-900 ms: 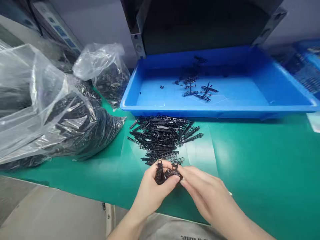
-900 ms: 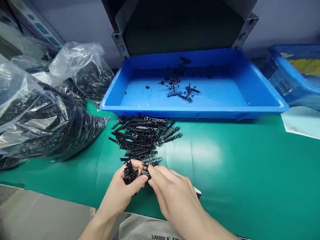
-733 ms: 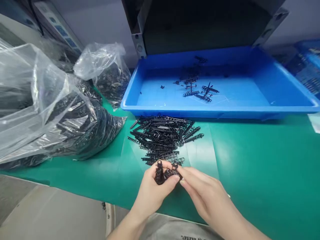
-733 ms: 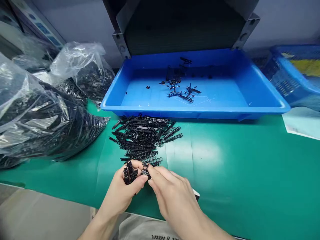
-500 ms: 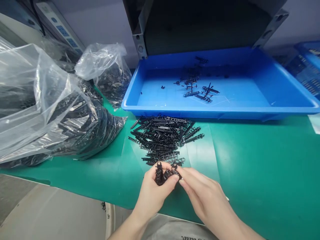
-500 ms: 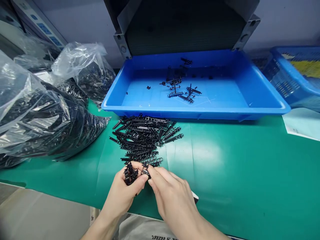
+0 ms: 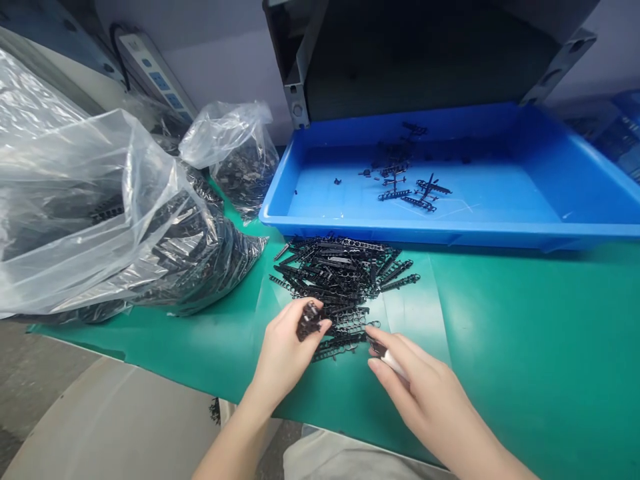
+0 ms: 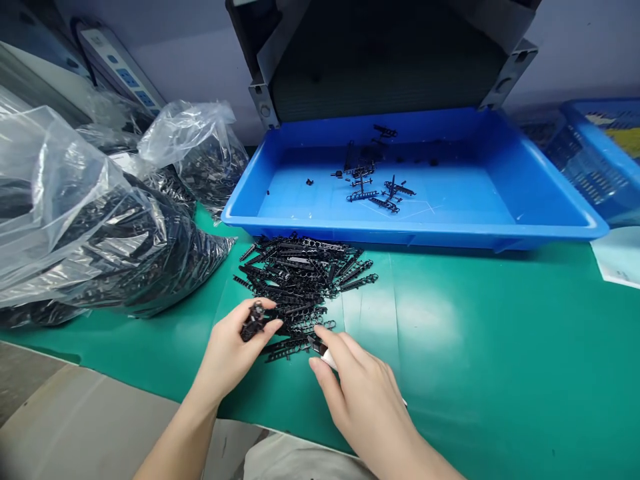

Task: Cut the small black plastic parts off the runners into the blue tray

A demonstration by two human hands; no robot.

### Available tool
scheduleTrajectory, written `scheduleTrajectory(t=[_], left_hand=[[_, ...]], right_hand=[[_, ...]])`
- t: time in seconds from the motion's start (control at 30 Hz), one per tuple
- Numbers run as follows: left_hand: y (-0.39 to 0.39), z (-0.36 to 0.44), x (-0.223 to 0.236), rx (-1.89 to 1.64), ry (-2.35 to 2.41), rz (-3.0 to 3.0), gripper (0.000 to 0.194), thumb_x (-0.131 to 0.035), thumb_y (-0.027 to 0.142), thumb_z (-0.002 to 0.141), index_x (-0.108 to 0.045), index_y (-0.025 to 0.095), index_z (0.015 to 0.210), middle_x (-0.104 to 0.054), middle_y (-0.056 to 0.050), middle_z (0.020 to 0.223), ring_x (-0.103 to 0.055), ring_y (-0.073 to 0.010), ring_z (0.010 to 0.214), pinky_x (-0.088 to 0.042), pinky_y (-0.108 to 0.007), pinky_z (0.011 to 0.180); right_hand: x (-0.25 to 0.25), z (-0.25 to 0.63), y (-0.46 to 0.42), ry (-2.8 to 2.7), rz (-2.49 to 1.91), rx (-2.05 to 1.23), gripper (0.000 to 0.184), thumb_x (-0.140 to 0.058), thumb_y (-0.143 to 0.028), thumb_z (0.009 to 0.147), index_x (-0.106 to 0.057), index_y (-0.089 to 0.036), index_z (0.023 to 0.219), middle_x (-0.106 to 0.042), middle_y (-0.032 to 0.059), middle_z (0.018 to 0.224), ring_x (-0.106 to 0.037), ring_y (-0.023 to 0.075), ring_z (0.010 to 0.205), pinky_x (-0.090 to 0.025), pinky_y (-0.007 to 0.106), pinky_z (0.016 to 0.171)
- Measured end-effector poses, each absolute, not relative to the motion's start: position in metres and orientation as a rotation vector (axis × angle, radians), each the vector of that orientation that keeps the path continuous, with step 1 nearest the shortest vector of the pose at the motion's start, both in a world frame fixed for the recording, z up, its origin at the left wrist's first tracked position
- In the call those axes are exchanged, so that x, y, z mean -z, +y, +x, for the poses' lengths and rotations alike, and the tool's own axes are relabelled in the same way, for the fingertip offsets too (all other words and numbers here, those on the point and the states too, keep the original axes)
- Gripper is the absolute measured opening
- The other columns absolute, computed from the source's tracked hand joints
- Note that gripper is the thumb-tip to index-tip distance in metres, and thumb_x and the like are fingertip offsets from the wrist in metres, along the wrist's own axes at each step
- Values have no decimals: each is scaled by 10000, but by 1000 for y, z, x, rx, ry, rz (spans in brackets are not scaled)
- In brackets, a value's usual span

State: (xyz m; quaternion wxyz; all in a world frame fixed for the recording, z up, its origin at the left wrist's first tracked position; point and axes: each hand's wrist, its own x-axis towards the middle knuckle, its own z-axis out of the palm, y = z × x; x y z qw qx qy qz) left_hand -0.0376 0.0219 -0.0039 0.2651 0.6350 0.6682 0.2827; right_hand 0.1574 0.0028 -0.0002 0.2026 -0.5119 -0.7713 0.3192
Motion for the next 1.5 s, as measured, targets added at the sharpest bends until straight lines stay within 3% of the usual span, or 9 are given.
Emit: scheduleTrajectory(t=[0.17, 0.3, 0.43, 0.57, 0.7, 0.9, 1.17, 1.3, 1.5], left_hand=[[24, -29, 8, -758, 1755, 2035, 97, -503, 133, 816, -559, 195, 866, -604, -18, 783, -589, -156, 708, -437, -241, 613], [7, -24, 4, -974, 1525, 2243, 119, -545, 102, 806, -557, 176, 898, -567, -3, 686, -534, -117, 586, -403, -211, 531], [-8, -21, 8, -1049, 1336, 2336, 188, -566, 61, 785, -553, 153, 947, -544, -2, 633, -491, -114, 546, -380, -220, 505], [-9, -16, 5, -981, 1317, 2080, 111, -627, 169, 762, -575, 173, 860, -529, 5, 639, -501, -111, 537, -385, -206, 480], [-2, -5, -9, -775, 1371, 1685, 210, -747, 237, 618, -589, 201, 752, -591, 20, 659, -533, -130, 573, -413, -213, 527], [3, 10, -12, -639, 1317, 1157, 104, -628, 191, 680, -536, 194, 728, -573, 22, 655, -500, -128, 614, -383, -223, 566], [-1, 12, 4, -738, 1006, 635, 333, -716, 363, 617, -519, 149, 780, -556, -10, 614, -445, -94, 534, -201, -170, 382], [-2, 13, 1, -781, 1067, 606, 318, -714, 349, 629, -523, 146, 782, -500, 35, 569, -361, -48, 451, -235, -157, 386], [-2, 9, 5, -846, 1219, 668, 249, -670, 312, 679, -557, 146, 827, -481, 34, 613, -334, -44, 445, -261, -164, 387]], right_hand=[[-1, 158, 13, -1964, -1536, -1188, 356, -363, -350, 858, -518, -183, 1132, -649, 66, 968, -622, 205, 837, -507, 343, 719], [-6, 163, 23, -1696, -1624, -1408, 437, -400, -436, 826, -480, -183, 1174, -645, 44, 891, -599, 182, 747, -489, 316, 683], [-12, 167, 29, -1491, -1557, -1609, 291, -413, -398, 832, -564, -196, 977, -634, 7, 720, -573, 150, 682, -452, 254, 609], [-17, 170, 30, -1517, -1525, -1601, 207, -449, -362, 829, -570, -196, 796, -599, -22, 635, -524, 116, 596, -398, 211, 540], [-21, 168, 26, -1670, -1488, -1611, 173, -483, -291, 800, -536, -193, 667, -541, -43, 574, -481, 105, 553, -365, 208, 524], [-19, 167, 23, -1626, -1471, -1648, 219, -475, -283, 798, -479, -187, 601, -501, -49, 547, -440, 98, 518, -345, 209, 494], [-17, 170, 27, -1536, -1136, -1827, 169, -436, -271, 860, -585, -195, 880, -615, -23, 709, -572, 104, 644, -463, 237, 654], [-12, 172, 24, -1808, -1294, -1478, 204, -460, -258, 852, -602, -225, 995, -637, 12, 871, -591, 145, 802, -475, 288, 744], [-16, 180, 10, -2186, -1337, -1195, 361, -353, -299, 903, -438, -213, 1244, -594, 74, 1064, -583, 200, 917, -511, 347, 723]])
